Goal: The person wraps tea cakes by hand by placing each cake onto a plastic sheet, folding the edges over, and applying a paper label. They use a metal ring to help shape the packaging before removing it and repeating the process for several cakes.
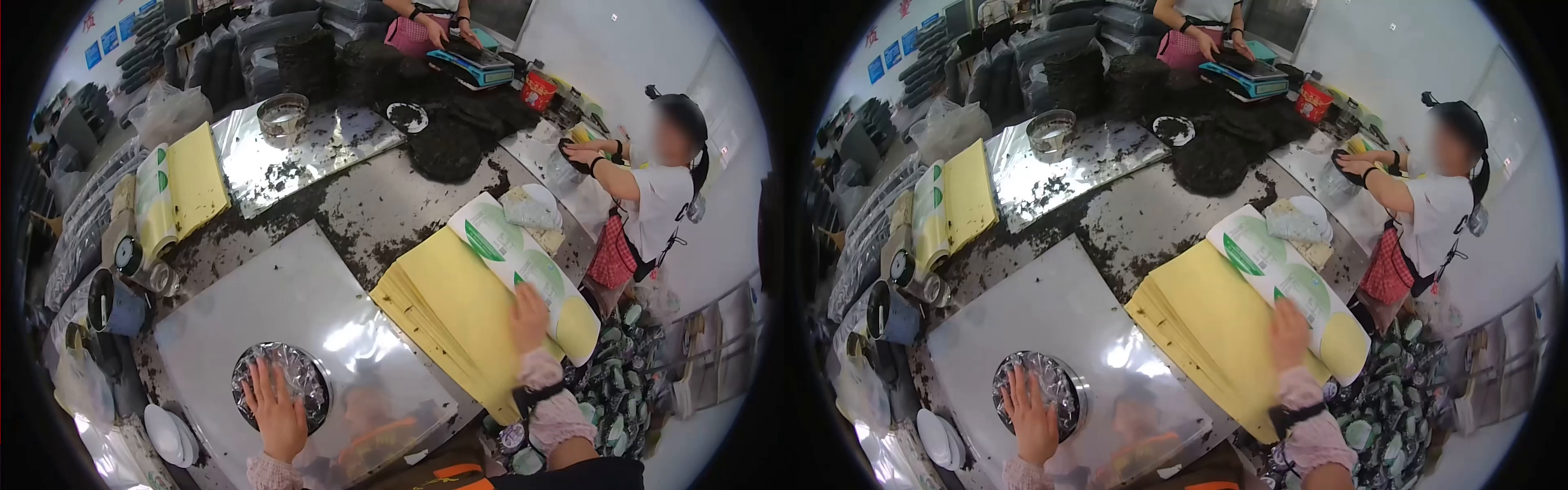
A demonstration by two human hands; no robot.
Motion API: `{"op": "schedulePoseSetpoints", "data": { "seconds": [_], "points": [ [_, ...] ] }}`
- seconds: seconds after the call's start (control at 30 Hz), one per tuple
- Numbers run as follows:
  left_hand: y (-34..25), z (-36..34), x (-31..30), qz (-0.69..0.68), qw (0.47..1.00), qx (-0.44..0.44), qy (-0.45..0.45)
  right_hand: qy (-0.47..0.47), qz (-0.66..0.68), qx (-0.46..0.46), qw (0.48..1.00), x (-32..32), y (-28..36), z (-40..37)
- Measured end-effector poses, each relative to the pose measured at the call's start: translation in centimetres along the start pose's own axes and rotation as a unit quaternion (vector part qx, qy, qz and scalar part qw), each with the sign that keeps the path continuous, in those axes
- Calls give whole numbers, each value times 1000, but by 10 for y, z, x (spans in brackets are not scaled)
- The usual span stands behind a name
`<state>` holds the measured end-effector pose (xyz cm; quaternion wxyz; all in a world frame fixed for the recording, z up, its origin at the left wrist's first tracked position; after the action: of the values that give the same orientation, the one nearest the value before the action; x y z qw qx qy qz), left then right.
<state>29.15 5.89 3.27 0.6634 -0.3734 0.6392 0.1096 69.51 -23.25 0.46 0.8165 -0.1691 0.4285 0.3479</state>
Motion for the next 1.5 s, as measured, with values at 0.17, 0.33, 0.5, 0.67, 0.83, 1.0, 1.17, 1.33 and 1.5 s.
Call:
{"op": "schedulePoseSetpoints", "data": {
  "seconds": [0.17,0.33,0.5,0.67,0.83,1.0,1.17,1.33,1.5],
  "points": [
    [0,-1,2,19,1000,11,-13,6,-26,-58,998,-15,-35,-20],
    [0,1,1,19,1000,13,-17,-27,236,375,896,-15,-93,-16],
    [-2,0,-1,23,999,1,-27,-187,122,352,909,-35,-230,-43],
    [-2,-7,-2,37,998,-6,-49,187,457,51,868,-38,154,19],
    [16,-11,19,-4,997,39,-60,231,393,-433,778,-47,347,-5],
    [23,-13,40,48,993,72,-75,300,310,-446,784,-62,359,1],
    [30,-9,31,-276,955,98,-45,451,633,-157,610,-9,404,9],
    [59,-28,-22,-366,904,12,-223,312,421,-383,761,-28,426,-10],
    [37,3,-19,-213,968,48,-128,340,321,-414,781,-13,444,-32]
  ]
}}
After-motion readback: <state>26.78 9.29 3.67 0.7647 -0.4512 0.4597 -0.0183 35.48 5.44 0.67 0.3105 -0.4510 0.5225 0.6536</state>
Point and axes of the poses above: each hand's wrist, its own z-axis towards the middle knuckle, its own x-axis out of the palm, y = z × x, the point moved 4 cm from there along z, towards the middle knuckle, and after that the axes turned 5 degrees about y, right-handed, at the moved point
